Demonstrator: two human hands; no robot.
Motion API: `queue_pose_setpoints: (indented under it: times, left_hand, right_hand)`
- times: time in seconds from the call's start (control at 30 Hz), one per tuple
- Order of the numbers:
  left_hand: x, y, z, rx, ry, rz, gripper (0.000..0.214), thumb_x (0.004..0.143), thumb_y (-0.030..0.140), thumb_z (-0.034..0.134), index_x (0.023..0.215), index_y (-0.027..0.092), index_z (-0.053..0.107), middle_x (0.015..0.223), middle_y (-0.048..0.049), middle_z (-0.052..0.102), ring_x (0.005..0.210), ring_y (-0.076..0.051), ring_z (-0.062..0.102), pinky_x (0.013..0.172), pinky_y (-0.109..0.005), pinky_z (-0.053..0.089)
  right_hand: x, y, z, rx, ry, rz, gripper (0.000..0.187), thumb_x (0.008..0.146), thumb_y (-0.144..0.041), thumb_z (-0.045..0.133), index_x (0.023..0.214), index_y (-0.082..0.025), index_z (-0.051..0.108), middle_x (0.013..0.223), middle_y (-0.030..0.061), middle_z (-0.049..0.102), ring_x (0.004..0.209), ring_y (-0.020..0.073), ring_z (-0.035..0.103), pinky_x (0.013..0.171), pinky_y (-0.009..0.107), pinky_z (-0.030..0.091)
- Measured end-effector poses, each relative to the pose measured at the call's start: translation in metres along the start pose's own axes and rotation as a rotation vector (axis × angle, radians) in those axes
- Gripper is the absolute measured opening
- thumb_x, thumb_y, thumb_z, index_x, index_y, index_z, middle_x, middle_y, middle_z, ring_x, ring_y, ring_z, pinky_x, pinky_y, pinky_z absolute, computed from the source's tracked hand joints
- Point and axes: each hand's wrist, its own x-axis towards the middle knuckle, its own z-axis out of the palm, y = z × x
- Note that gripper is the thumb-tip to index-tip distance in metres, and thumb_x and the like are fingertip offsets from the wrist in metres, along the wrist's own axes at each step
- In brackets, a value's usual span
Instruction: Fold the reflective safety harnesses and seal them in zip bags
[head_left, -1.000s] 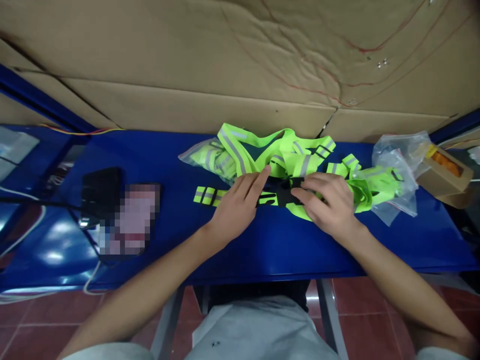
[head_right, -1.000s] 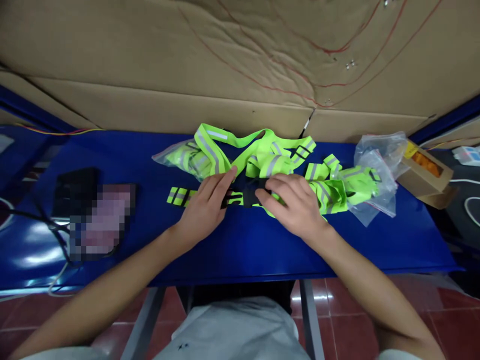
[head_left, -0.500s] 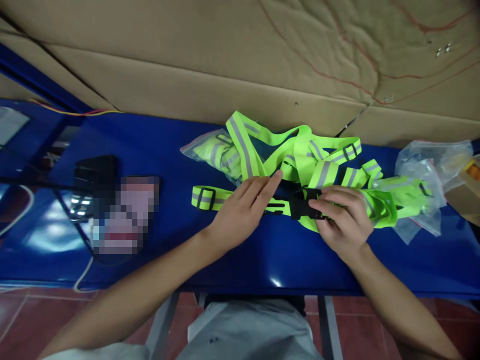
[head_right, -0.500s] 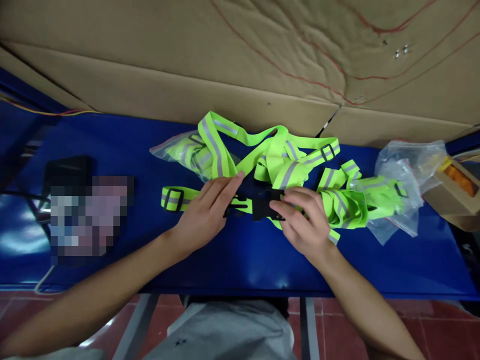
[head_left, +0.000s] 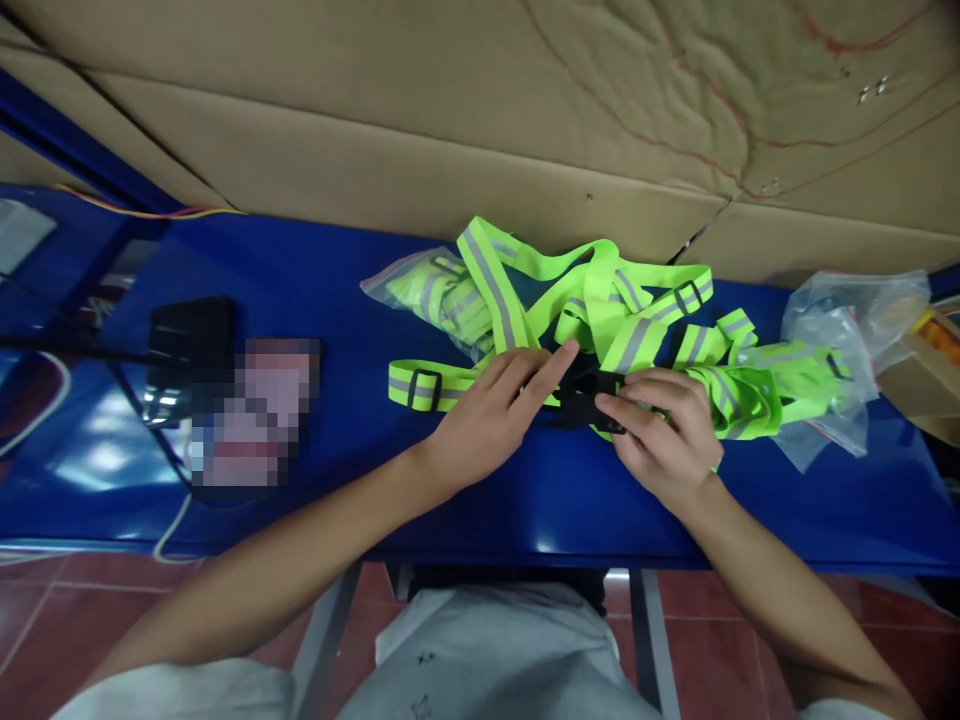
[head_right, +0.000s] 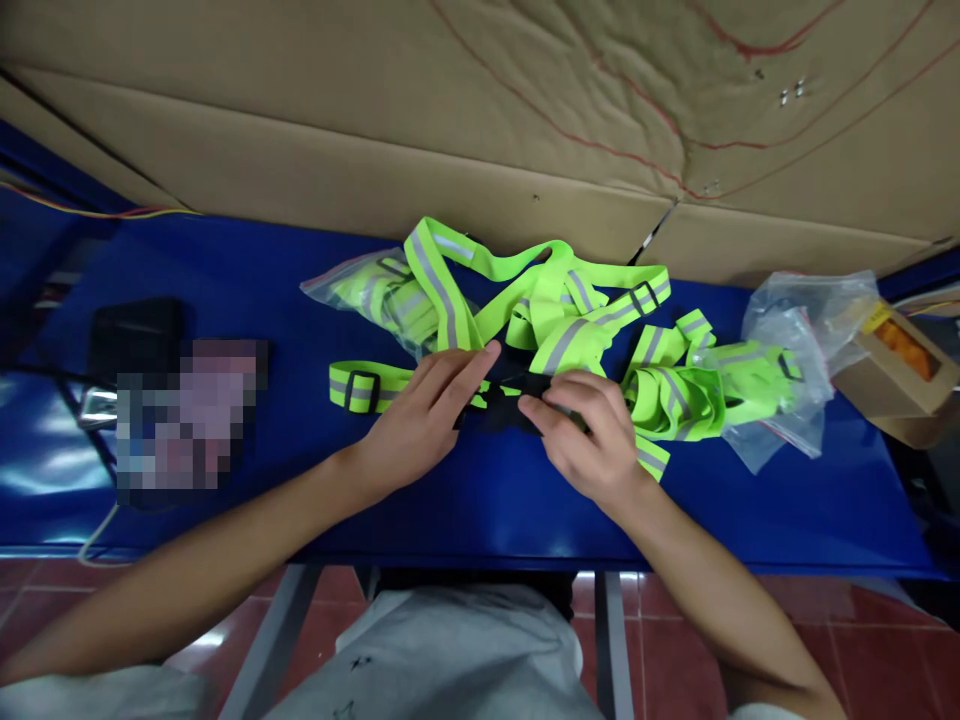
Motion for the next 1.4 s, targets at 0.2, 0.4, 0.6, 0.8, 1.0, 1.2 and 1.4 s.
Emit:
queue_pose_setpoints:
  times: [0.2, 0.4, 0.6, 0.8, 1.0, 1.2, 1.4]
  left_hand:
    - [-0.001, 0.008, 0.004, -0.061, 0.047, 0.027, 0.080, 0.094, -0.003, 0.037, 0.168, 0.016, 0.014, 0.125, -0.0142, 0.062, 0.117, -0.024, 0.058, 0.106, -0.040, 0.051]
    - [0.000, 0.001, -0.013, -0.102, -0.032, 0.023, 0.085, 0.095, 0.031, 0.064, 0.166, 0.023, 0.018, 0.151, -0.0198, 0.053, 0.141, -0.035, 0.050, 0.120, -0.056, 0.029]
    - [0.011, -0.020, -0.038, -0.467, -0.282, -0.094, 0.117, 0.072, 0.073, 0.081, 0.163, 0.024, 0.025, 0.161, -0.0206, 0.045, 0.155, -0.038, 0.036, 0.130, -0.057, 0.009]
    - [0.007, -0.028, -0.030, -0.556, -0.208, -0.193, 0.054, 0.080, 0.050, 0.084, 0.118, 0.018, 0.065, 0.124, -0.0110, 0.073, 0.126, -0.030, 0.065, 0.128, -0.053, 0.026]
    - [0.002, -0.021, -0.024, -0.968, -0.149, -0.420, 0.052, 0.070, 0.033, 0.090, 0.113, 0.016, 0.066, 0.104, -0.0081, 0.076, 0.093, -0.022, 0.073, 0.077, -0.026, 0.056]
    - [0.013, -0.010, -0.024, -1.330, -0.040, -0.554, 0.051, 0.053, 0.023, 0.100, 0.086, 0.017, 0.062, 0.074, 0.0027, 0.068, 0.066, -0.011, 0.065, 0.059, -0.018, 0.051]
    - [0.012, 0.005, -0.026, -1.572, -0.008, -0.669, 0.053, 0.049, 0.011, 0.100, 0.077, 0.017, 0.055, 0.060, 0.0068, 0.065, 0.051, -0.009, 0.063, 0.049, -0.015, 0.048]
  right_hand:
    - [-0.001, -0.012, 0.007, -0.014, -0.057, -0.095, 0.019, 0.089, -0.005, 0.069, 0.105, -0.016, 0.070, 0.094, 0.0053, 0.067, 0.099, 0.0190, 0.067, 0.080, 0.033, 0.058]
    - [0.004, -0.004, -0.001, -0.128, 0.062, -0.125, 0.010, 0.094, -0.014, 0.069, 0.101, -0.021, 0.069, 0.088, 0.0001, 0.063, 0.090, 0.0149, 0.067, 0.081, 0.035, 0.044]
    - [0.005, 0.004, -0.009, -0.068, 0.108, -0.174, 0.008, 0.094, -0.016, 0.065, 0.098, -0.022, 0.067, 0.088, 0.0012, 0.058, 0.091, 0.0169, 0.065, 0.074, 0.034, 0.044]
    - [0.004, 0.002, -0.008, 0.259, -0.044, 0.016, 0.057, 0.077, -0.048, 0.088, 0.123, -0.028, 0.061, 0.127, 0.0084, 0.056, 0.128, 0.0316, 0.061, 0.105, 0.048, 0.054]
    - [0.002, 0.023, -0.014, 0.501, -0.471, 0.334, 0.114, 0.073, -0.071, 0.082, 0.164, -0.027, 0.029, 0.160, 0.0155, 0.044, 0.151, 0.0364, 0.041, 0.127, 0.057, 0.032]
    - [-0.004, 0.022, -0.012, 0.687, -0.633, 0.398, 0.099, 0.069, -0.064, 0.088, 0.151, -0.025, 0.051, 0.151, 0.0133, 0.056, 0.149, 0.0339, 0.045, 0.128, 0.052, 0.031]
    - [-0.011, 0.001, -0.005, 1.225, -0.523, 0.764, 0.043, 0.082, -0.042, 0.084, 0.116, -0.021, 0.069, 0.095, 0.0048, 0.072, 0.084, 0.0185, 0.070, 0.074, 0.030, 0.059]
